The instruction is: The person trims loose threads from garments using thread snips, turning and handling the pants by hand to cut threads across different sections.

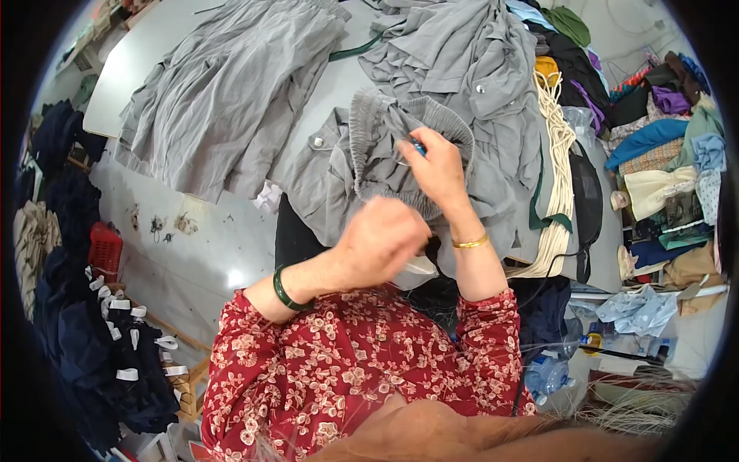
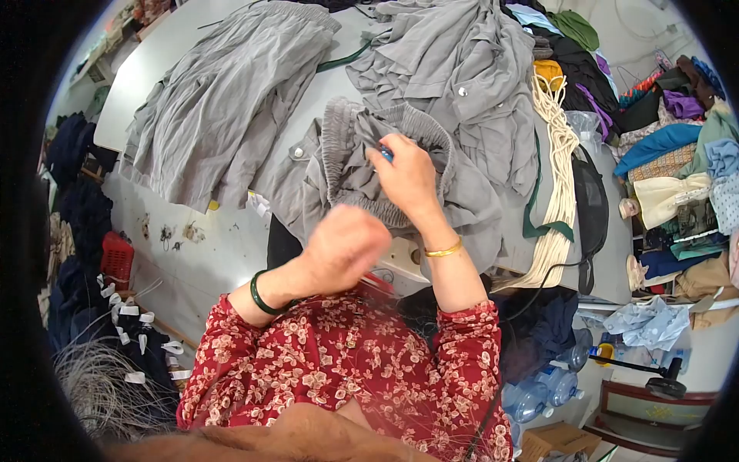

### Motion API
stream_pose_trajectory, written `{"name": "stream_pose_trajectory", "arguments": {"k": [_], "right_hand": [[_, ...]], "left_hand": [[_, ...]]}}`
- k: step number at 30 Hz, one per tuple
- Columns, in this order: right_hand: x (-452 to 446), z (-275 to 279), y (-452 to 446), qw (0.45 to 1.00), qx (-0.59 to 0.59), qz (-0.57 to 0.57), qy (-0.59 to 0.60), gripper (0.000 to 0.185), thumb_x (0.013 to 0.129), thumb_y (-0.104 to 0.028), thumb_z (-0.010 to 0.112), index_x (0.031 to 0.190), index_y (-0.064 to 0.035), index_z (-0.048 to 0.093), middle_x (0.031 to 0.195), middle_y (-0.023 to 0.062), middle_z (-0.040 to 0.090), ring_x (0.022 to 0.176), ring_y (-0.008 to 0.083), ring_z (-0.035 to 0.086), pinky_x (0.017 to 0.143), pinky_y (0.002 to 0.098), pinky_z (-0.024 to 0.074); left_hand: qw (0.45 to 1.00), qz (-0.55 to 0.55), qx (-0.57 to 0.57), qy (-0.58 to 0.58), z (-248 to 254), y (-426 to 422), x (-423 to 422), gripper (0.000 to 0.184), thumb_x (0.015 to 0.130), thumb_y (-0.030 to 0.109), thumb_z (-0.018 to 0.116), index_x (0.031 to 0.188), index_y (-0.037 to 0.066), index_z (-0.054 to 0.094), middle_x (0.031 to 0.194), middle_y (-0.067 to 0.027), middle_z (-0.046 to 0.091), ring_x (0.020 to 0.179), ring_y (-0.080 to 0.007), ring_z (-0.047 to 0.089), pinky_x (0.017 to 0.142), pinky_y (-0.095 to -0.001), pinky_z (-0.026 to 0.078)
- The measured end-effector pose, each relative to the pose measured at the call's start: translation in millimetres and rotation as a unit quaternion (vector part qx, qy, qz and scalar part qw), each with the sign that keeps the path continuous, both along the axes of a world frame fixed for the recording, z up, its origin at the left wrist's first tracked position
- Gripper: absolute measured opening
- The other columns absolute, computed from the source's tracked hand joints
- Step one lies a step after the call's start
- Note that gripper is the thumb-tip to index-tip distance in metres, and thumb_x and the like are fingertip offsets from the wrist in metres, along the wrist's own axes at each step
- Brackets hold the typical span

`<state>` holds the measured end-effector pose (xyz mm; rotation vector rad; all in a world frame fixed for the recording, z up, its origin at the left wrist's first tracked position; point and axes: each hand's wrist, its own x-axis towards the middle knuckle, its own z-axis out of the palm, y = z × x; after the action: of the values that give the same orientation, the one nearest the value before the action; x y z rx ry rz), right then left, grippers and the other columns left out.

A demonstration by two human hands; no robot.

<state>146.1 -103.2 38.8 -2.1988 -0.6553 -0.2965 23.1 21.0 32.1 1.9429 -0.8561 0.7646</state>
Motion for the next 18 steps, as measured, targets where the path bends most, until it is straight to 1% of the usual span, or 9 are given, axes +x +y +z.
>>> {"name": "stream_pose_trajectory", "arguments": {"k": [1, 2, 3, 5, 6, 9, 12, 16, 18], "right_hand": [[3, -2, -3, 0.997, 0.05, 0.027, 0.042, 0.022, 0.085, -0.019, 0.067, 0.091, 0.0005, 0.06, 0.076, -0.0016, 0.057, 0.065, 0.0058, 0.048, 0.058, 0.0239, 0.041], [2, -2, -9, 0.991, 0.093, 0.047, 0.079, 0.019, 0.086, -0.018, 0.066, 0.092, -0.0005, 0.06, 0.074, -0.0036, 0.055, 0.067, 0.0035, 0.048, 0.057, 0.0226, 0.0398], [3, -6, -12, 0.984, 0.124, 0.071, 0.108, 0.02, 0.086, -0.019, 0.065, 0.093, -0.0007, 0.06, 0.072, -0.0031, 0.054, 0.066, 0.0046, 0.046, 0.058, 0.0232, 0.0399], [5, -14, -17, 0.963, 0.184, 0.116, 0.161, 0.021, 0.087, -0.02, 0.064, 0.093, -0.001, 0.059, 0.068, -0.0021, 0.051, 0.066, 0.0067, 0.044, 0.059, 0.0245, 0.0402], [0, -11, -17, 0.957, 0.194, 0.115, 0.183, 0.018, 0.088, -0.018, 0.063, 0.093, -0.0012, 0.057, 0.071, -0.0059, 0.048, 0.067, 0.0044, 0.041, 0.06, 0.0217, 0.0383], [-12, -1, -17, 0.951, 0.204, 0.115, 0.201, 0.019, 0.087, -0.017, 0.065, 0.093, -0.0003, 0.056, 0.072, -0.0057, 0.048, 0.068, 0.0044, 0.041, 0.058, 0.0218, 0.0372], [-12, -4, -23, 0.91, 0.305, 0.124, 0.252, 0.015, 0.088, -0.017, 0.065, 0.093, -0.0046, 0.058, 0.075, -0.0057, 0.054, 0.066, 0.0015, 0.044, 0.056, 0.0184, 0.0358], [1, -18, -38, 0.87, 0.396, 0.128, 0.266, 0.012, 0.089, -0.019, 0.065, 0.095, -0.0095, 0.059, 0.075, -0.0049, 0.058, 0.061, -0.0005, 0.045, 0.048, 0.016, 0.0287], [1, -20, -37, 0.859, 0.416, 0.128, 0.271, 0.013, 0.088, -0.019, 0.066, 0.095, -0.0102, 0.06, 0.074, -0.0057, 0.057, 0.059, -0.0008, 0.045, 0.047, 0.0157, 0.0276]], "left_hand": [[0.998, 0.056, -0.03, -0.007, 1, 7, 7, 0.02, 0.073, 0.003, 0.065, 0.092, 0.003, 0.058, 0.081, -0.0102, 0.058, 0.076, -0.0285, 0.058, 0.066, -0.0395, 0.044], [0.991, 0.103, -0.083, 0.038, 1, 12, 15, 0.02, 0.074, 0.003, 0.066, 0.093, 0.002, 0.058, 0.081, -0.0112, 0.058, 0.075, -0.0299, 0.058, 0.065, -0.0401, 0.045], [0.976, 0.148, -0.134, 0.083, 0, 16, 24, 0.02, 0.075, 0.004, 0.066, 0.094, 0.001, 0.057, 0.082, -0.0121, 0.058, 0.075, -0.0314, 0.058, 0.064, -0.0407, 0.046], [0.964, 0.196, -0.128, 0.122, -5, 19, 41, 0.02, 0.077, 0.002, 0.065, 0.096, 0.001, 0.058, 0.084, -0.0129, 0.06, 0.073, -0.028, 0.06, 0.063, -0.0363, 0.047], [0.957, 0.219, -0.125, 0.141, -5, 20, 48, 0.02, 0.078, 0.001, 0.065, 0.097, 0.0, 0.059, 0.085, -0.0133, 0.061, 0.072, -0.0263, 0.06, 0.062, -0.034, 0.048], [0.961, 0.235, -0.026, 0.14, -4, 21, 55, 0.015, 0.081, 0.001, 0.062, 0.096, 0.001, 0.061, 0.081, -0.0115, 0.062, 0.071, -0.0234, 0.061, 0.062, -0.0307, 0.048], [0.966, 0.243, -0.046, 0.079, -24, 25, 64, 0.007, 0.083, 0.0, 0.06, 0.09, 0.001, 0.062, 0.076, -0.0075, 0.063, 0.068, -0.0167, 0.062, 0.061, -0.0269, 0.047], [0.925, 0.177, -0.17, 0.289, -18, 37, 51, 0.006, 0.086, 0.002, 0.06, 0.09, 0.0, 0.064, 0.073, -0.0026, 0.063, 0.062, -0.0085, 0.06, 0.058, -0.0226, 0.047], [0.918, 0.162, -0.186, 0.312, -17, 40, 49, 0.006, 0.083, 0.002, 0.061, 0.089, 0.0, 0.064, 0.075, -0.011, 0.064, 0.064, -0.0194, 0.062, 0.06, -0.0287, 0.049]]}}
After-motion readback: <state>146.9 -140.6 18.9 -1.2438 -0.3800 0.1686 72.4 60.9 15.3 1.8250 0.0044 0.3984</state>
